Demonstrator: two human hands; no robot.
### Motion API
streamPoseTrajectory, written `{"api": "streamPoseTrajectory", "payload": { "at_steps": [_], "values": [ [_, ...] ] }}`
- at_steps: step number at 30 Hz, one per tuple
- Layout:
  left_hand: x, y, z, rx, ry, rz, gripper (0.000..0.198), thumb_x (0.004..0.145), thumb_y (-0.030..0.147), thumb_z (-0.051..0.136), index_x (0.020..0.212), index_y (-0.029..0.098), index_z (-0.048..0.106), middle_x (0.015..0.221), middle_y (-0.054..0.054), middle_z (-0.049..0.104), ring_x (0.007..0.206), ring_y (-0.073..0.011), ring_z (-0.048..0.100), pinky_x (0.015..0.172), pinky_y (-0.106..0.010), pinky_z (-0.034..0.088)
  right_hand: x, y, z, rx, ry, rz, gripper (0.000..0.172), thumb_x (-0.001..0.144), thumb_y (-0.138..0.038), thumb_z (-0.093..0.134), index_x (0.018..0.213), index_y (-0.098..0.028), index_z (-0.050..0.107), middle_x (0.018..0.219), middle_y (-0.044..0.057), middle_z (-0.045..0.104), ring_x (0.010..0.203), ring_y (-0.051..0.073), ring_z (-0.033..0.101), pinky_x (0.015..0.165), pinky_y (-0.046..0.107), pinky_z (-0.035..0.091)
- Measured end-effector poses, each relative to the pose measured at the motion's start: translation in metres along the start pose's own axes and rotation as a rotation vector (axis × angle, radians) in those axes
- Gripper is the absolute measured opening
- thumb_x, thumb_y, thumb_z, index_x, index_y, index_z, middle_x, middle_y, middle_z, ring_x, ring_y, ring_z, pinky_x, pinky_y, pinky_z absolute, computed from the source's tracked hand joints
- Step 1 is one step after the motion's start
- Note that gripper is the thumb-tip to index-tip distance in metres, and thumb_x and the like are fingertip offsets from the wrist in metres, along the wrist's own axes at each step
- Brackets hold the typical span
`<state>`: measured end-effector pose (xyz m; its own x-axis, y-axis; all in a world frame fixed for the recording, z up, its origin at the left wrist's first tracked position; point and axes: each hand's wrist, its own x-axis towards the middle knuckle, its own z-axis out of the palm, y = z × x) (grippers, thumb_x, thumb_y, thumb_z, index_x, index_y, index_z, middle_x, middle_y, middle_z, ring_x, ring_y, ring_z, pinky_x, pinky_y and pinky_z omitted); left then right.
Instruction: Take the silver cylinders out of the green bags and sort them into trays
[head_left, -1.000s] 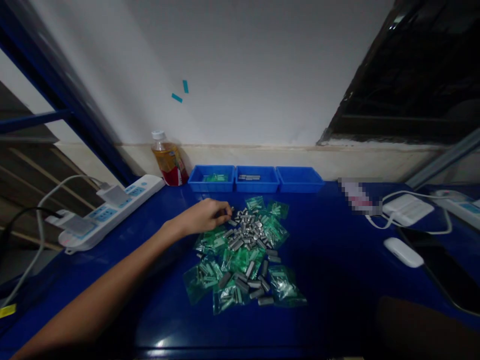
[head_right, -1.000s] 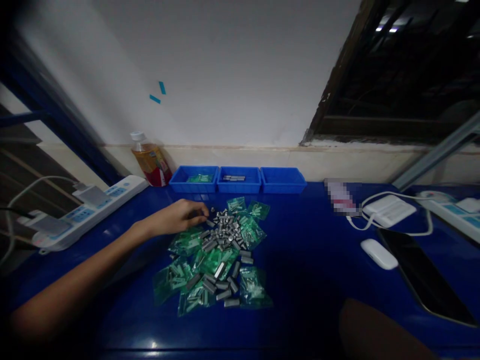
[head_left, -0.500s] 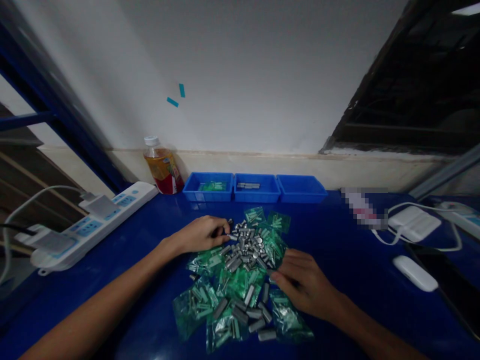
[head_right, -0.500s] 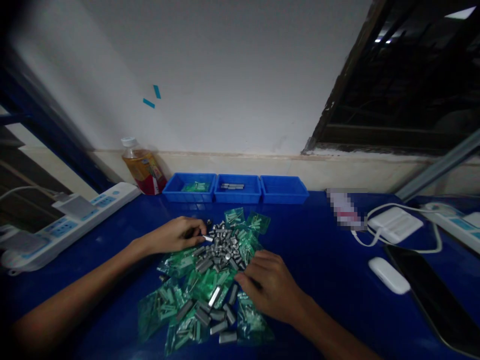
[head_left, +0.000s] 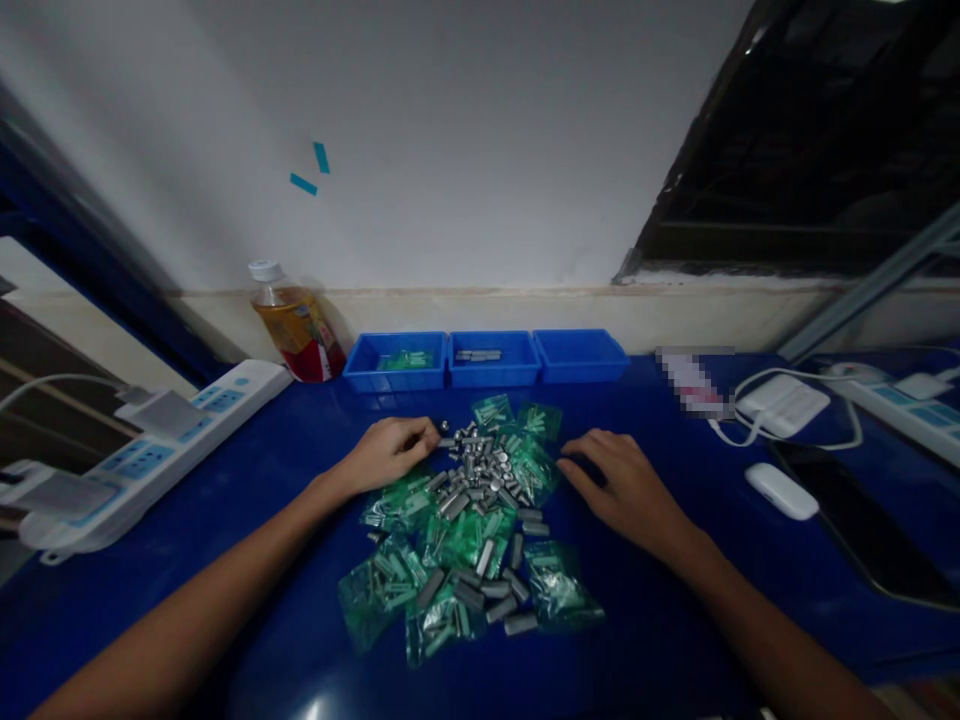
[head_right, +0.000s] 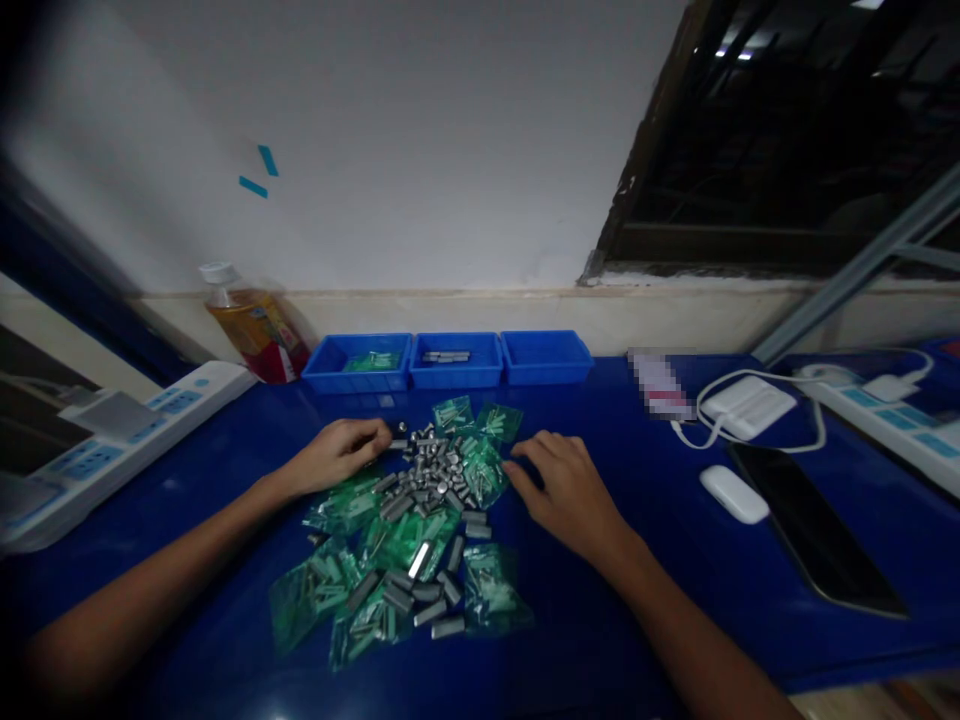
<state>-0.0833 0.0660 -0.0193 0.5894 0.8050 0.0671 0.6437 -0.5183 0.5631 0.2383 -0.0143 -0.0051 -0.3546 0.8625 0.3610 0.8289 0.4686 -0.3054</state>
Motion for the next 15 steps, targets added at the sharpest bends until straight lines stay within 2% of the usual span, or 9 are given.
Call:
{"api": "streamPoseTrajectory", "payload": {
  "at_steps": [4,9,12,15],
  "values": [
    [0.0,0.014,-0.001,-0.103,0.066,0.011,0.035,0.092,0.04,0.036,0.07,0.015,0.049,0.062,0.004,0.044,0.057,-0.0099,0.041,0.054,-0.02,0.03,0.004,-0.01,0.009,-0.001,0.06,-0.043,0.015,0.09,-0.031,0.053,0.095,-0.018,0.059,0.086,0.005,0.064,0.083,0.021,0.057,0.074,0.035,0.039],
    [-0.004,0.054,0.008,-0.176,0.039,0.15,0.032,0.093,0.036,0.037,0.071,0.015,0.047,0.065,0.004,0.043,0.06,-0.0093,0.04,0.057,-0.02,0.032,0.012,-0.044,0.022,0.067,0.102,-0.232,0.029,0.088,-0.026,0.055,0.115,-0.016,0.051,0.101,0.009,0.062,0.094,0.023,0.055,0.08,0.037,0.043],
    [-0.009,0.071,0.013,-0.204,0.012,0.214,0.03,0.093,0.033,0.038,0.07,0.015,0.046,0.064,0.004,0.041,0.059,-0.0089,0.04,0.057,-0.02,0.032,0.018,-0.059,0.03,0.125,0.1,-0.339,0.022,0.091,-0.022,0.05,0.111,-0.015,0.052,0.099,0.009,0.062,0.093,0.022,0.055,0.083,0.036,0.044],
    [-0.012,0.075,0.014,-0.214,0.043,0.199,0.031,0.094,0.032,0.038,0.07,0.015,0.046,0.064,0.004,0.044,0.059,-0.0089,0.042,0.057,-0.02,0.034,0.026,-0.064,0.034,0.163,0.139,-0.383,0.015,0.093,-0.018,0.044,0.102,-0.015,0.055,0.092,0.009,0.062,0.088,0.021,0.055,0.081,0.034,0.044]
  ]
}}
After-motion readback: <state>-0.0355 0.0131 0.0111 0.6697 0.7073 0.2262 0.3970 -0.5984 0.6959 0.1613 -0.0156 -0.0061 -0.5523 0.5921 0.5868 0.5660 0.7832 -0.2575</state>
